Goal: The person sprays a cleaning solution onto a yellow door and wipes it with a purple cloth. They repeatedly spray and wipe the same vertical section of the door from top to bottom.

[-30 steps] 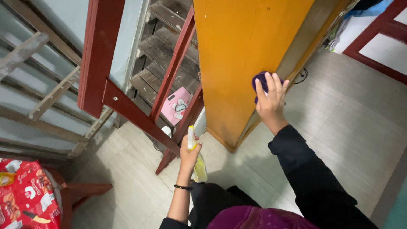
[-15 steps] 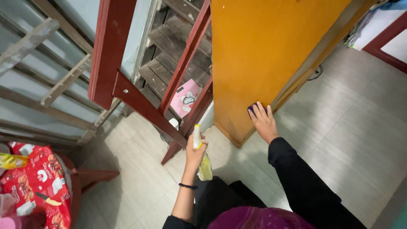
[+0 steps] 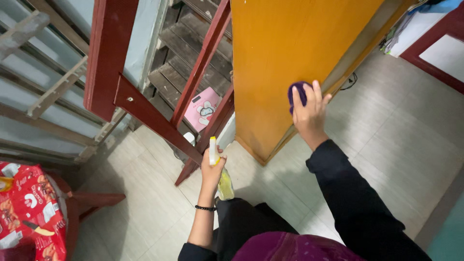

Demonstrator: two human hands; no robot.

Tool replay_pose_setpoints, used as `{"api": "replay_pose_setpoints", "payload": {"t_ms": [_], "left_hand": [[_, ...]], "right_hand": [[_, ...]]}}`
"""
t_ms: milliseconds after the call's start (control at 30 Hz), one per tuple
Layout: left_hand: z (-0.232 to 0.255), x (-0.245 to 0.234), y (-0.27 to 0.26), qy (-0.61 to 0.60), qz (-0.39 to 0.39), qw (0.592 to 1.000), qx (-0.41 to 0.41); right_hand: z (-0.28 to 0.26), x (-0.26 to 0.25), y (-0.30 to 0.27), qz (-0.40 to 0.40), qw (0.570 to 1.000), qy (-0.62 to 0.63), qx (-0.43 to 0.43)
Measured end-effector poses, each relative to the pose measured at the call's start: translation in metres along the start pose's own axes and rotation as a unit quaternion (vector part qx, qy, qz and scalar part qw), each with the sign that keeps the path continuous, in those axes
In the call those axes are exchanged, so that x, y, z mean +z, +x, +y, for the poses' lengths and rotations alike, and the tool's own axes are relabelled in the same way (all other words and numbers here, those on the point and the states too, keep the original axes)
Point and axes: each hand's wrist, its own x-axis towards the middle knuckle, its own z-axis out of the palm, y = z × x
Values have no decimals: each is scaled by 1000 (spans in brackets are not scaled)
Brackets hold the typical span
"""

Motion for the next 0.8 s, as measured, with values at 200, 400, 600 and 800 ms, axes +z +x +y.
{"api": "replay_pose_setpoints", "payload": {"t_ms": [200, 400, 600, 800], "left_hand": [[-10, 14, -7, -36, -11, 999, -24], [-31, 17, -16, -22, -16, 1000, -15], [-37, 16, -16, -35, -13, 999, -38], [-33, 22, -14, -24, -23, 998, -47]], "right_hand": [[-19, 33, 0, -110, 988, -101, -50], [-27, 64, -49, -187, 964, -135, -135], [-12, 68, -96, -232, 951, -92, -180], [-10, 34, -75, -178, 979, 14, -95]]}}
